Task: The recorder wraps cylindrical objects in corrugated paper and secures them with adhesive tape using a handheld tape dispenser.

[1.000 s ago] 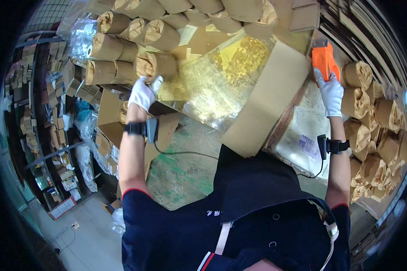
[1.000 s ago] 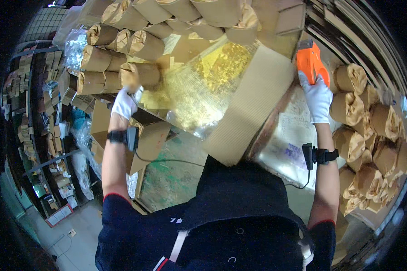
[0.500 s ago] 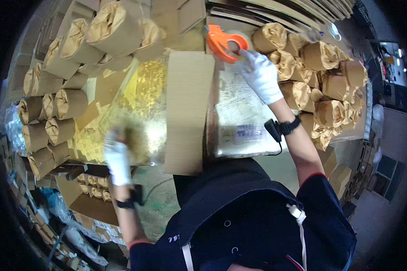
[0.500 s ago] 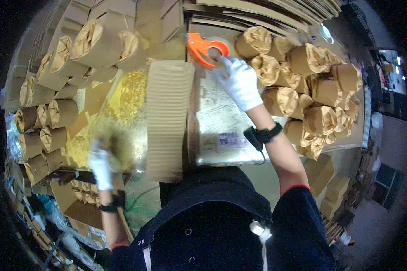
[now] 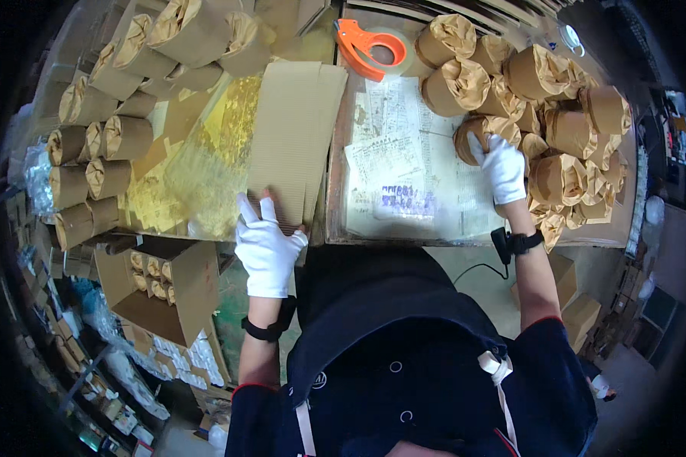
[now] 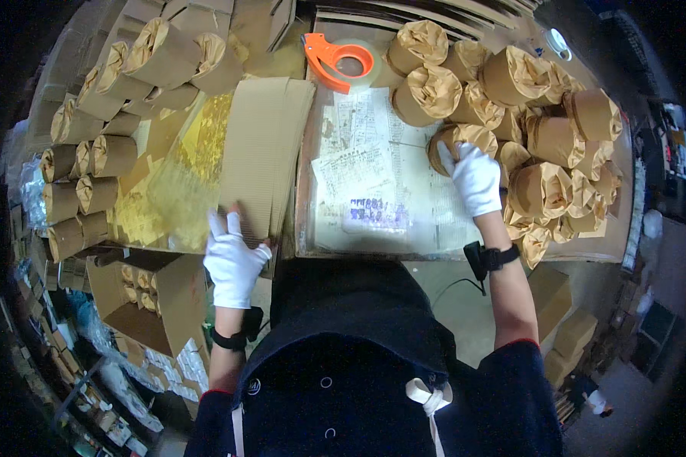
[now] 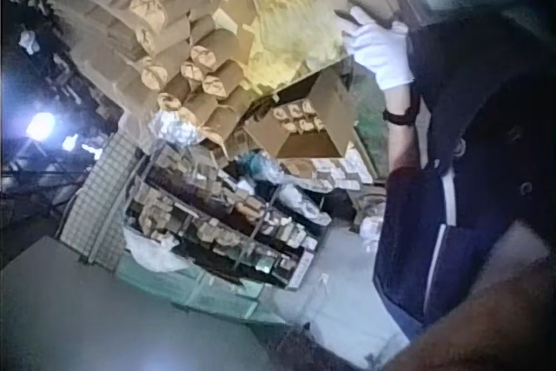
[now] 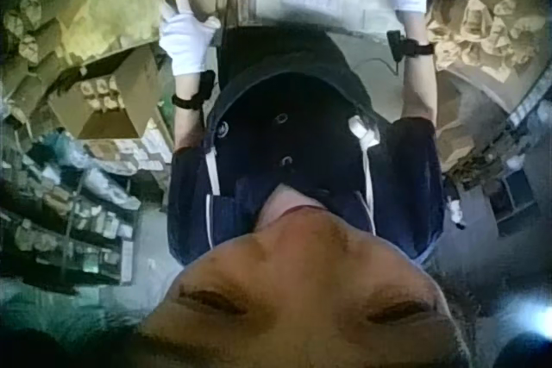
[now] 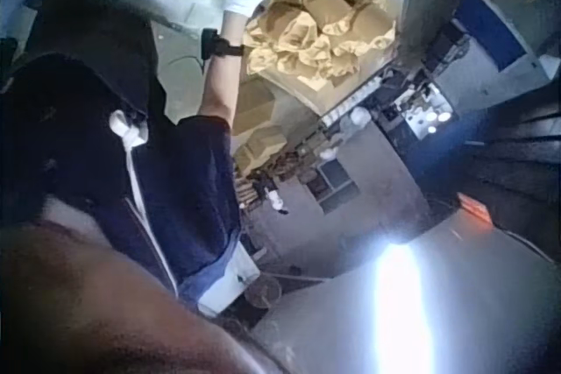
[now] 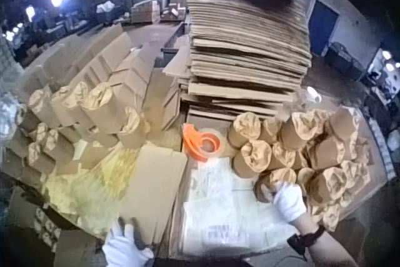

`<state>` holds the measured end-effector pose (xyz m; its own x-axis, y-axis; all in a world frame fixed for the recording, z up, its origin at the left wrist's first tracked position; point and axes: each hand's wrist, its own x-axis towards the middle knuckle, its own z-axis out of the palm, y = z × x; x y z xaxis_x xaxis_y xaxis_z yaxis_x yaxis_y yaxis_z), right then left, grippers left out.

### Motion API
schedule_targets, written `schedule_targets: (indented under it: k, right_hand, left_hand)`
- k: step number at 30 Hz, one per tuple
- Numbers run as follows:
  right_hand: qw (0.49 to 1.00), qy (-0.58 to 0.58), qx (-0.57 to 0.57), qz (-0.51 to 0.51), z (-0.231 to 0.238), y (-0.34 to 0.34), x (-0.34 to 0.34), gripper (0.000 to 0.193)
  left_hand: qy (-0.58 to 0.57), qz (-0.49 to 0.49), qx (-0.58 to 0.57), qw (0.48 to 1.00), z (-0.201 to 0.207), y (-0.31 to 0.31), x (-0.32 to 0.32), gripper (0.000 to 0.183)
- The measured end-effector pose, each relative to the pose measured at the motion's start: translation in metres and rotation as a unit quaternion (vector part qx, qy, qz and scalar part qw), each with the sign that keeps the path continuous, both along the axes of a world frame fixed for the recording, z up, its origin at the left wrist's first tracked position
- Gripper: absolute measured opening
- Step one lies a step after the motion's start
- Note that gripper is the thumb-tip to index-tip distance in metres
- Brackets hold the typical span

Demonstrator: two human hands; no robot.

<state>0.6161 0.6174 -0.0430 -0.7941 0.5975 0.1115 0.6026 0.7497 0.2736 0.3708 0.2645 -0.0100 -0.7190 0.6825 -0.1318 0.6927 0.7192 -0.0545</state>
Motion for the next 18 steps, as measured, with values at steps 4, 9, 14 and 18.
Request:
schedule_targets:
  k: [4,9,14,18]
  right_hand:
    - [0.96,0.127,-0.231,-0.099,0.012,0.002,-0.005,0.031]
    - [0.583,0.479,-0.624,-0.203,0.026,-0.036,0.002,0.046]
    - [0.527,0.438,-0.708,-0.174,0.023,-0.096,-0.038,0.045]
    - [0.469,0.279,-0.778,-0.312,-0.011,-0.117,-0.071,0.051]
  left_hand:
    - [-0.17,0.009,-0.002,0.985,0.049,0.05,0.028,0.084]
    - [-0.205,-0.156,-0.091,0.962,-0.028,0.089,0.092,0.082]
    - [-0.137,-0.369,0.094,0.915,-0.063,0.032,0.083,0.025]
    - [-0.141,-0.331,0.167,0.918,-0.07,0.012,0.084,0.022]
